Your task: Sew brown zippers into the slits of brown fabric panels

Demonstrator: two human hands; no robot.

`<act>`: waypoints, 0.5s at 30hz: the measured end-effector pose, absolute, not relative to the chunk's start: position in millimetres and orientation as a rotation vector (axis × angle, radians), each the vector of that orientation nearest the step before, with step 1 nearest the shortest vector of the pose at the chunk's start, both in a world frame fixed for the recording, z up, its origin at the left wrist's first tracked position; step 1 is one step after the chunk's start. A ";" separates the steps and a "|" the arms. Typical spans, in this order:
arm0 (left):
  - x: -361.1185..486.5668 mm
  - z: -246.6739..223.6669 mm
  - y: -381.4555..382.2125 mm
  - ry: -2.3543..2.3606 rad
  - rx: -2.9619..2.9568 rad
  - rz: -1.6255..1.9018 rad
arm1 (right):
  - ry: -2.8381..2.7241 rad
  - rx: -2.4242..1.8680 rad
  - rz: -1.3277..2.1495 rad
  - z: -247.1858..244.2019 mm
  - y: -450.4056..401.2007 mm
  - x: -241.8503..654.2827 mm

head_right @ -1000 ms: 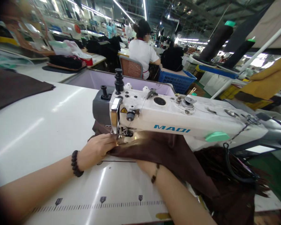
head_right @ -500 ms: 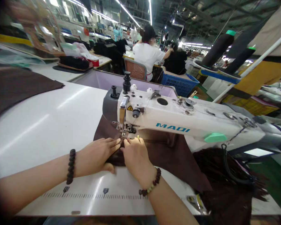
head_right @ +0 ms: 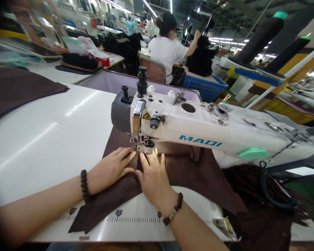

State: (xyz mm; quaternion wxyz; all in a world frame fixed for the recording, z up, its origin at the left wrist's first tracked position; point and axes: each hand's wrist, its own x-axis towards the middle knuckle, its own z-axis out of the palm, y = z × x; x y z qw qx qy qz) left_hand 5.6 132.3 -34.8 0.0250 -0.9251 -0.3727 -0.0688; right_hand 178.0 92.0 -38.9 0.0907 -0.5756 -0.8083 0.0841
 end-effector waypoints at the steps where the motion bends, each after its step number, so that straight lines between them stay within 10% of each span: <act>1: 5.0 -36.8 132.6 -1.118 -2.845 -0.233 | -2.406 -1.708 0.250 -39.1 92.1 178.2; 15: 2.8 -41.8 151.2 -1.018 -2.877 -0.319 | -2.395 -1.693 0.246 -42.0 100.6 179.2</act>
